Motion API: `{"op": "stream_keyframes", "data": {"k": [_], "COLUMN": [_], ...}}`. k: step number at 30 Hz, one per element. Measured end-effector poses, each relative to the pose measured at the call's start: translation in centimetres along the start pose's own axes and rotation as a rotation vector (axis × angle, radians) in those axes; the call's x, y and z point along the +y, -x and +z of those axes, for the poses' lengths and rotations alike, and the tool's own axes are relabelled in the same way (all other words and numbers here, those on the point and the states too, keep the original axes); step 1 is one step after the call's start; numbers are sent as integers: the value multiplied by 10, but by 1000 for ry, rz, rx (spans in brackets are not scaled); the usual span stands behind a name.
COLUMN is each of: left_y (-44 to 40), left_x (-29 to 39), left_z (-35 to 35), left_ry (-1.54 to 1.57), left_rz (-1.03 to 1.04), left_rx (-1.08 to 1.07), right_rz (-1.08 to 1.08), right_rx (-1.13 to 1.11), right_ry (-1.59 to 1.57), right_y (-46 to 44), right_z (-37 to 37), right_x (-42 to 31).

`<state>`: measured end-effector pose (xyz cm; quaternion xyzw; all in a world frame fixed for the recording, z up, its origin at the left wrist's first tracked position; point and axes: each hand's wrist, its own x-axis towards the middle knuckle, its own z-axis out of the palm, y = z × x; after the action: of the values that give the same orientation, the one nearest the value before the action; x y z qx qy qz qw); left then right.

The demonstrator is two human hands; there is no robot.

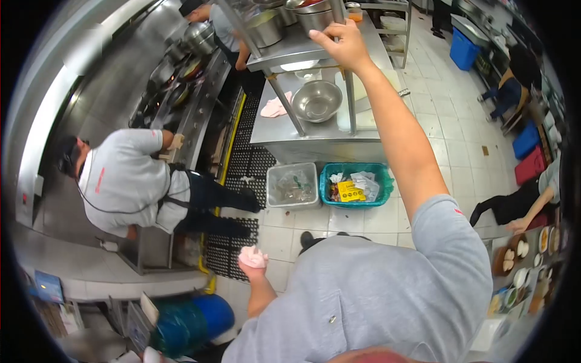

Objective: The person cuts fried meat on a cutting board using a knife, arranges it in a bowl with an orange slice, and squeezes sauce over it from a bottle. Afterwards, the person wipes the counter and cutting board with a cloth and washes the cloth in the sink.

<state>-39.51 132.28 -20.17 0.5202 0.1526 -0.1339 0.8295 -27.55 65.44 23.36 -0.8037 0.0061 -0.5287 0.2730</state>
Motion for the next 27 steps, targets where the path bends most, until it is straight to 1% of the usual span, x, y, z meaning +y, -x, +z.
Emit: {"op": "stream_keyframes", "data": {"k": [2,3,4,6,7,8,9,10,11,12,13,14,15,16,17,18,19,20,21,22,23,24,25,26,27], "left_y": [-9,3,0,11,20,32,39,51,54,66,64,79,95,113,129,143,157,163,174,181,185,190,193,190,179], "left_x": [10,17,20,23,25,26,18,17,-11,-13,-44,-48,-52,-59,-73,-89,-105,-114,-135,-156,-160,-148,-135,-139,-152], "left_z": [6,23,10,-3,-10,-23,-42,-53,-90,-109,-155,-163,-171,-182,-198,-218,-232,-240,-255,-263,-254,-242,-242,-254,-267], "left_ry": [-122,-376,-122,-161,-17,139,-434,-363,-807,-477,277,530,570,607,670,730,786,817,852,878,908,923,926,924,983], "left_rz": [72,156,92,141,99,70,255,155,269,124,95,29,49,66,82,87,95,85,142,195,197,161,120,111,135], "left_rx": [-67,101,73,14,67,127,186,284,354,317,348,501,556,605,655,653,645,770,811,851,875,944,1008,1021,962], "right_rz": [-95,-81,-94,-123,-179,-109,-146,-125,-257,-244,-226,-213,-253,-186,-192,-80,87,72,19,-28,25,-191,-59,46,180], "right_rx": [89,85,72,60,17,7,-16,-43,-14,-84,-151,-107,-126,-144,-142,-99,28,236,283,334,175,80,-255,-659,-1029], "right_ry": [-1,-21,-17,9,136,90,84,159,210,226,275,260,387,428,510,517,512,485,494,508,184,77,-60,-103,-359], "right_y": [2,2,0,-5,-7,-4,-5,-6,-8,-8,-9,-6,-8,-9,-11,-9,2,8,23,53,85,123,172,205,237], "right_z": [6,8,5,9,5,9,8,8,14,16,18,23,24,25,25,28,39,59,90,109,152,204,253,274,296], "right_x": [0,-2,-4,-4,-8,-10,-17,-16,2,11,18,16,30,42,51,45,12,36,-1,-54,-85,-108,-134,-219,-267]}}
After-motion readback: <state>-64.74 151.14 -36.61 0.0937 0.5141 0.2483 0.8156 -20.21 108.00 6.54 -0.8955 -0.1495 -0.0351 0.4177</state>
